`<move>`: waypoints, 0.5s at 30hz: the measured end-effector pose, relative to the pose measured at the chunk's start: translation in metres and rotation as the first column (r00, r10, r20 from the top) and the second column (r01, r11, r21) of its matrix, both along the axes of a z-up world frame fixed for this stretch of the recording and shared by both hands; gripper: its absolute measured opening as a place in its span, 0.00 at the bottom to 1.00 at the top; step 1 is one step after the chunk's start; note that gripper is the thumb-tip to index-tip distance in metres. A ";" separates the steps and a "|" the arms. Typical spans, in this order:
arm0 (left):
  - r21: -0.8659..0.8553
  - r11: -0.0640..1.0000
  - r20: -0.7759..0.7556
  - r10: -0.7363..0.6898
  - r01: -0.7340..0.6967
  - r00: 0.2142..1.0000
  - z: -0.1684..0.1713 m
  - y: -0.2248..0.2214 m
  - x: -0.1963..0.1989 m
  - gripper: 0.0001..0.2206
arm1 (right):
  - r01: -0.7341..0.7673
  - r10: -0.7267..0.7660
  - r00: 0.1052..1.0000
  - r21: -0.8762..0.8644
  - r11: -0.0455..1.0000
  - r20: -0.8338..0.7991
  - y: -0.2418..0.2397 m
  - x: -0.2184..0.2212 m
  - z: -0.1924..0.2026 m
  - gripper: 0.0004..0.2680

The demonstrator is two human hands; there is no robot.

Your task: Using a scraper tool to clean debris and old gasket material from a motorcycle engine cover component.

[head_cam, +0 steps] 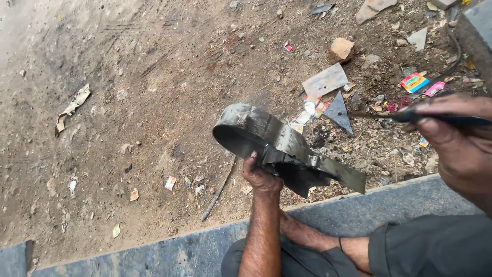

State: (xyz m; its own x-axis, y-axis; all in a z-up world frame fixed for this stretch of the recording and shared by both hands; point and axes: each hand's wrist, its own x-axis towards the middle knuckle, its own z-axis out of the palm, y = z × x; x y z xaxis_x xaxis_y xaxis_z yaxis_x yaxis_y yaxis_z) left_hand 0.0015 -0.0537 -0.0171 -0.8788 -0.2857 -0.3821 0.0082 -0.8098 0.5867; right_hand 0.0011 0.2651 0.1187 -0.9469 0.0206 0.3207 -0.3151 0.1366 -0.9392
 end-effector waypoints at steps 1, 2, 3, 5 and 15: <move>-0.002 1.000 0.000 0.002 -0.002 1.000 -0.005 -0.002 -0.003 0.24 | -0.002 0.002 1.000 -0.002 1.000 0.000 -0.001 -0.002 0.001 0.08; 0.039 0.999 -0.053 -0.035 0.037 0.998 -0.012 -0.003 -0.001 0.24 | -0.143 0.146 0.989 -0.152 0.978 0.007 -0.001 0.000 0.002 0.07; 0.078 0.994 -0.107 -0.070 0.078 0.992 -0.019 -0.004 0.000 0.24 | -0.274 0.284 0.959 -0.299 0.914 -0.009 -0.002 0.002 0.001 0.07; -0.004 0.990 -0.129 -0.137 0.138 0.982 0.011 0.007 -0.002 0.26 | -0.353 0.377 0.926 -0.344 0.870 0.002 0.004 0.001 -0.013 0.06; 0.176 0.907 0.086 -0.402 0.383 0.912 -0.027 0.036 0.012 0.23 | -0.444 0.458 0.838 -0.115 0.888 0.296 0.004 -0.001 -0.018 0.07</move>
